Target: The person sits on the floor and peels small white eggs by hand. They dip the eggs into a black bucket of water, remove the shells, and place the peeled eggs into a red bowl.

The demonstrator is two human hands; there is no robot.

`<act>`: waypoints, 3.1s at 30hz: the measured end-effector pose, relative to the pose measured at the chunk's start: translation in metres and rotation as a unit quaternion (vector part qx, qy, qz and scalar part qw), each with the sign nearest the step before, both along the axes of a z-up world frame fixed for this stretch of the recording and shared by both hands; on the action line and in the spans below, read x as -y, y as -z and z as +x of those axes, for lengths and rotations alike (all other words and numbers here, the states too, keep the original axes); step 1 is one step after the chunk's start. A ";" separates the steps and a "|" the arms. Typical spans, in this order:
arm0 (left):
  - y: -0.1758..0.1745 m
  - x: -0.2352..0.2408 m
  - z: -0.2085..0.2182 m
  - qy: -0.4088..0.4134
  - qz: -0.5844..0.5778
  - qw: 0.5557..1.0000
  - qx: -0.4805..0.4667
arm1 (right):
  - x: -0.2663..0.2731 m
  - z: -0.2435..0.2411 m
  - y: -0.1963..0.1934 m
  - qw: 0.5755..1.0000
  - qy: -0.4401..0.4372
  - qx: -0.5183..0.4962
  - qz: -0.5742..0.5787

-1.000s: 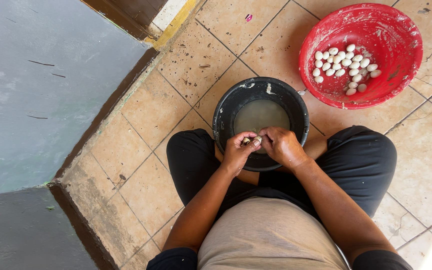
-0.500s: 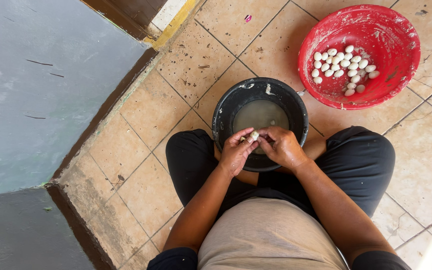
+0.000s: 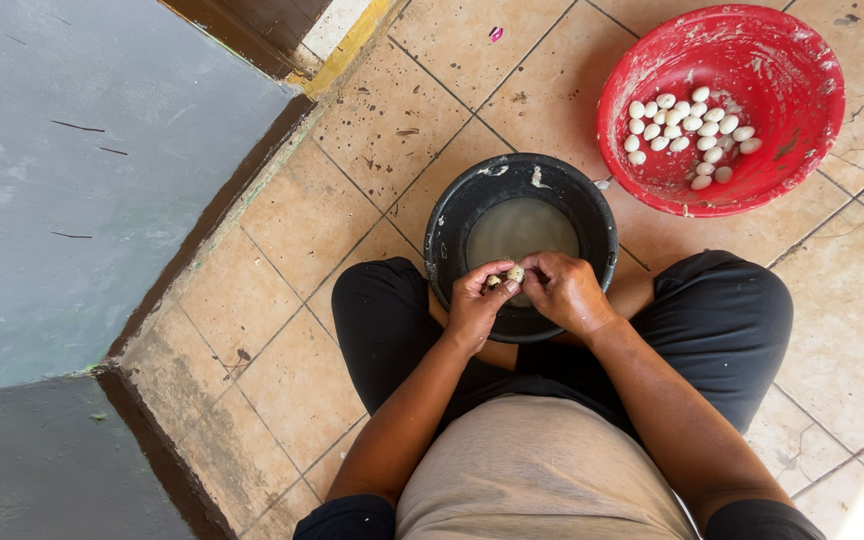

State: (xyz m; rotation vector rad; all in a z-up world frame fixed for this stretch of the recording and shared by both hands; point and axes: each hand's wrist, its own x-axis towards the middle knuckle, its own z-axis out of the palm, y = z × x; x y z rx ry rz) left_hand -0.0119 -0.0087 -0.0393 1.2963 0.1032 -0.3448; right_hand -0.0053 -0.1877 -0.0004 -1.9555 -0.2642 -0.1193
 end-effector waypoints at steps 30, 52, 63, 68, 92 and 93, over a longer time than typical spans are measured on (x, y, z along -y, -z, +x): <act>0.009 -0.050 0.044 0.136 -0.255 0.952 -0.100 | -0.009 0.027 0.000 0.973 0.154 -0.146 -0.091; 0.019 -0.048 0.055 0.090 -0.341 0.932 -0.084 | -0.048 0.020 -0.036 0.986 0.046 -0.156 0.042; 0.014 -0.041 0.047 0.058 -0.286 0.956 -0.019 | -0.052 0.016 -0.035 0.986 0.099 -0.132 -0.022; 0.010 -0.039 0.044 0.050 -0.199 0.978 0.032 | -0.052 0.015 -0.035 0.988 0.095 -0.120 -0.021; 0.031 -0.042 0.047 0.117 -0.407 0.896 -0.129 | -0.035 0.026 -0.030 0.974 0.108 0.077 -0.181; 0.030 -0.042 0.048 0.117 -0.396 0.901 -0.134 | -0.033 0.027 -0.034 0.973 0.104 0.102 -0.180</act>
